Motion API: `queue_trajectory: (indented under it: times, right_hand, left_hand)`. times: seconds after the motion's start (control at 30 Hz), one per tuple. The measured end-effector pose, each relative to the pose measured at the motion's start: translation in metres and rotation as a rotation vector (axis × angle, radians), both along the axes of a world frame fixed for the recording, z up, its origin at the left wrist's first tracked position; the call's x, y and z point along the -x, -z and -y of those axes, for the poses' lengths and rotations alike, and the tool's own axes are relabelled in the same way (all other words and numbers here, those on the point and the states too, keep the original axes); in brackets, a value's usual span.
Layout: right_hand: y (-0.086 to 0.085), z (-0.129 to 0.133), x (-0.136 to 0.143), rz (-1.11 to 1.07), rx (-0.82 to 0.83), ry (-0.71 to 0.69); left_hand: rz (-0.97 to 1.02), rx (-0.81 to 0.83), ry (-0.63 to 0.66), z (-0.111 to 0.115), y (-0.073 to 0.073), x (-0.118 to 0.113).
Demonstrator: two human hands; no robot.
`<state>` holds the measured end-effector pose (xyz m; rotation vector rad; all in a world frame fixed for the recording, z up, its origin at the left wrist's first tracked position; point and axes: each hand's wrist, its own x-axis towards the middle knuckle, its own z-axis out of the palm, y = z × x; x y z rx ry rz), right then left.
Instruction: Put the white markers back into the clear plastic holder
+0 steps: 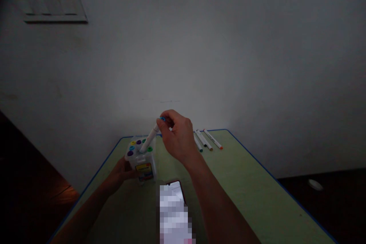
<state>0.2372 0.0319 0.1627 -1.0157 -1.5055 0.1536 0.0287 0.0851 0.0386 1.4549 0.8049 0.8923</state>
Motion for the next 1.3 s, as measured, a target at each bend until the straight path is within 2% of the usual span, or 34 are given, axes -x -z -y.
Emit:
queue_trajectory:
  times: [0.6,0.87,1.3]
  right_hand:
    - [0.0016,-0.0012,0.0033,0.044,-0.014,0.005]
    - [0.0017,-0.0007,0.0033,0.041,-0.01,-0.005]
    - [0.0007,-0.0005,0.003,0.082,0.02,-0.001]
  left_hand:
    - [0.004,0.019,0.001,-0.0027,0.0045,0.0019]
    - [-0.003,0.059,-0.014,0.0004,-0.0018,-0.0008]
    - [-0.024,0.065,-0.023,0.0004,-0.0036,-0.0029]
